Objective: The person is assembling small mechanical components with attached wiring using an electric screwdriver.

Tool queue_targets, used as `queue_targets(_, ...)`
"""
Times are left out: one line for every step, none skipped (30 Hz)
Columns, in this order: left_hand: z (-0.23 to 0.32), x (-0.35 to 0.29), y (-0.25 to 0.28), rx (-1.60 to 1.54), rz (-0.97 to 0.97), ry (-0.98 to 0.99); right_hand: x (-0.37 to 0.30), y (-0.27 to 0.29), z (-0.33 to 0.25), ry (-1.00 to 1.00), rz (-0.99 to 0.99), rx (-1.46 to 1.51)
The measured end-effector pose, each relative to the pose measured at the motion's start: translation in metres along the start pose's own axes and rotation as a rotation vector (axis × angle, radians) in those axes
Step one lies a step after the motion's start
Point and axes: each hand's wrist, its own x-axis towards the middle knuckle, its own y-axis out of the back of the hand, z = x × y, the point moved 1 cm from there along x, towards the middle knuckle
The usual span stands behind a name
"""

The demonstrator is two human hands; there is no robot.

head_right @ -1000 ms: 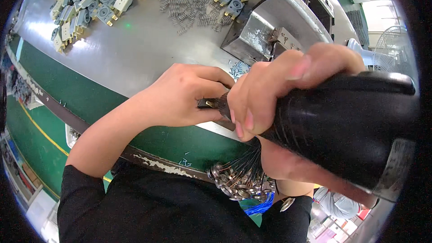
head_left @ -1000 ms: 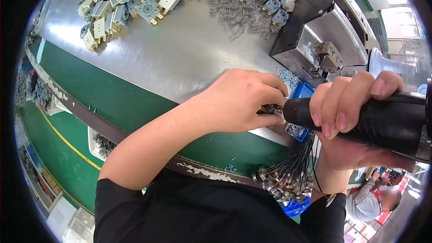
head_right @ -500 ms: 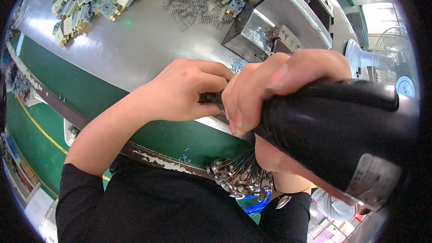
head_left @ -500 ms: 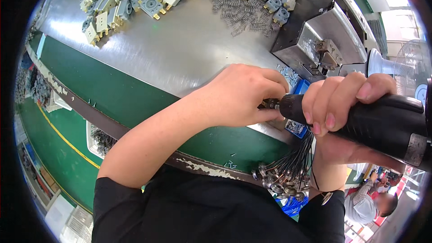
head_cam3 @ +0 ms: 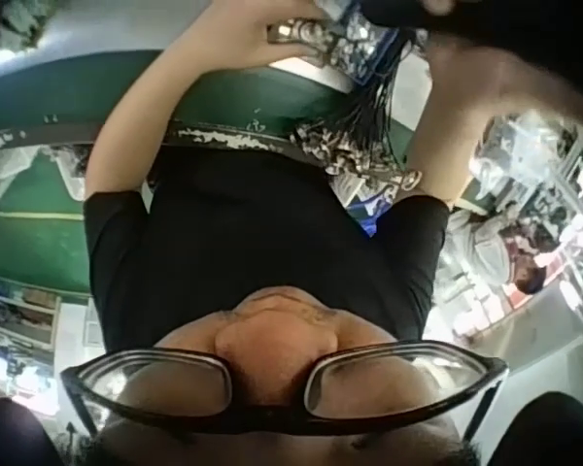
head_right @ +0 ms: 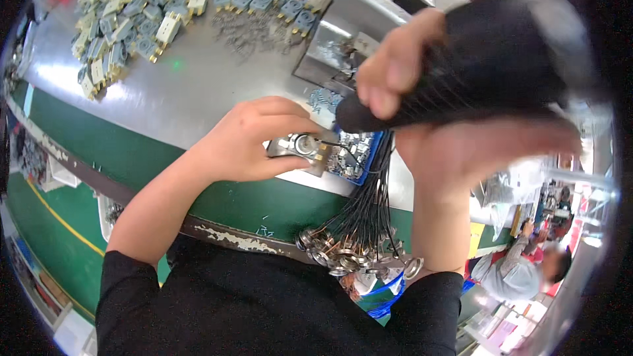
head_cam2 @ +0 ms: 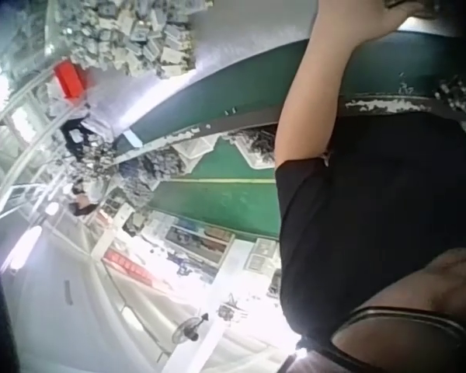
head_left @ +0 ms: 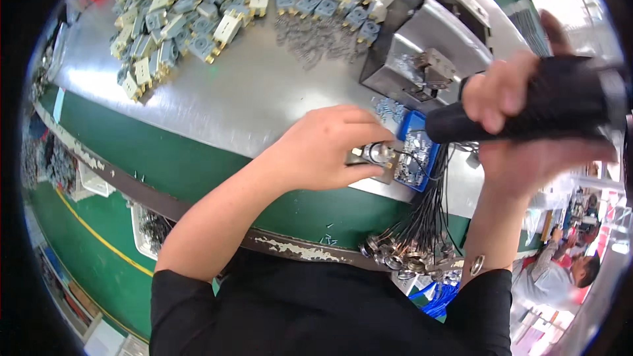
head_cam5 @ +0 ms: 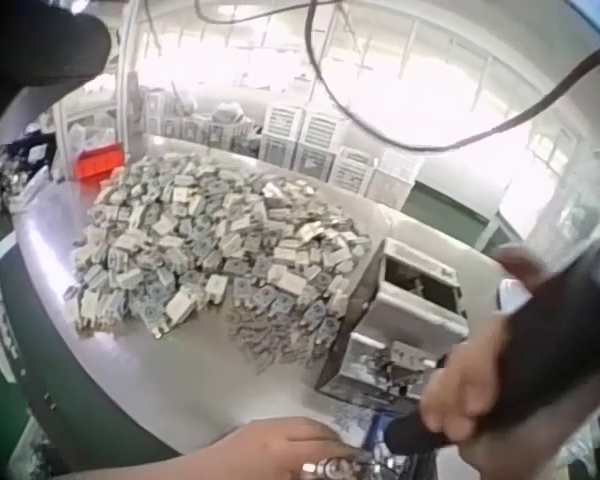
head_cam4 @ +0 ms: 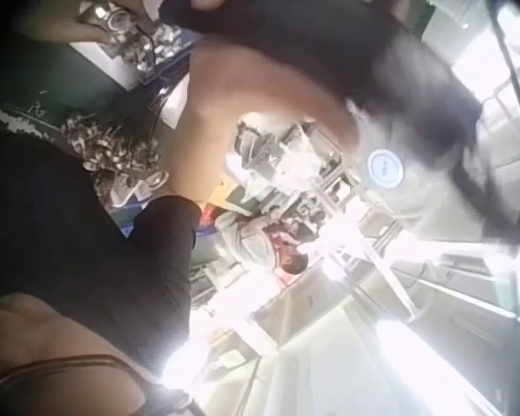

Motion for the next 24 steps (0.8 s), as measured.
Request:
queue_targets(-0.001,0.001,-0.002,-0.015,0.054,-0.065,-0.001,0.003,0.000,-0.073,0.054,-0.018)
queue_targets(-0.002,0.002,-0.005,-0.019,0.033,-0.090,-0.003,-0.001,-0.002,-0.150,0.186,-0.172)
queue_targets(0.001,0.002,-0.006,0.026,0.088,-0.154,-0.006,0.002,-0.002,-0.090,0.138,-0.225)
queue_targets(0.005,0.002,-0.007,0.068,0.143,-0.218,-0.008,0.005,-0.003,-0.032,0.092,-0.279)
queue_targets(0.011,-0.001,-0.011,0.023,0.170,-0.185,-0.006,-0.003,-0.006,-0.097,0.130,-0.419)
queue_targets(0.015,-0.006,-0.014,0.027,0.151,-0.196,-0.004,-0.010,-0.009,-0.169,0.170,-0.556)
queue_targets(0.017,-0.012,-0.017,0.069,0.142,-0.188,-0.005,-0.010,-0.009,-0.159,0.189,-0.552)
queue_targets(0.020,-0.015,-0.021,0.105,0.137,-0.185,-0.006,-0.009,-0.011,-0.151,0.206,-0.533)
queue_targets(0.021,-0.016,-0.023,0.098,0.154,-0.166,-0.007,-0.007,-0.013,-0.143,0.221,-0.512)
queue_targets(0.020,-0.014,-0.023,0.095,0.141,-0.177,-0.008,-0.005,-0.014,-0.136,0.234,-0.491)
queue_targets(0.020,-0.014,-0.022,0.066,0.125,-0.167,-0.010,-0.004,-0.015,-0.133,0.243,-0.467)
queue_targets(0.021,-0.014,-0.021,0.038,0.111,-0.157,-0.012,-0.002,-0.015,-0.129,0.251,-0.443)
queue_targets(0.022,-0.015,-0.022,0.037,0.104,-0.162,-0.013,-0.001,-0.017,-0.125,0.257,-0.419)
queue_targets(0.021,-0.016,-0.021,0.037,0.098,-0.159,-0.014,0.000,-0.018,-0.118,0.261,-0.420)
queue_targets(0.020,-0.016,-0.021,0.036,0.094,-0.158,-0.015,0.000,-0.019,-0.144,0.218,-0.440)
queue_targets(0.021,-0.017,-0.022,0.039,0.090,-0.167,-0.015,0.002,-0.019,-0.170,0.175,-0.461)
queue_targets(0.024,-0.013,-0.025,0.041,0.099,-0.174,-0.023,0.014,-0.013,-0.030,0.119,-0.313)
queue_targets(0.025,-0.014,-0.025,0.052,0.112,-0.168,-0.021,0.009,-0.012,-0.015,0.104,-0.253)
queue_targets(0.024,-0.015,-0.025,0.050,0.102,-0.182,-0.019,0.002,-0.012,-0.071,0.109,-0.378)
queue_targets(0.025,-0.016,-0.024,0.099,0.122,-0.211,-0.017,-0.003,-0.014,-0.129,0.112,-0.500)
queue_targets(0.027,-0.017,-0.024,0.146,0.141,-0.239,-0.018,-0.001,-0.014,-0.135,0.004,-0.454)
queue_targets(0.031,-0.018,-0.024,0.147,0.133,-0.253,-0.020,0.001,-0.013,-0.168,-0.063,-0.383)
queue_targets(0.036,-0.017,-0.024,0.184,0.166,-0.260,-0.023,0.003,-0.014,-0.194,-0.113,-0.418)
queue_targets(0.042,-0.016,-0.024,0.221,0.200,-0.266,-0.025,0.004,-0.017,-0.222,-0.162,-0.452)
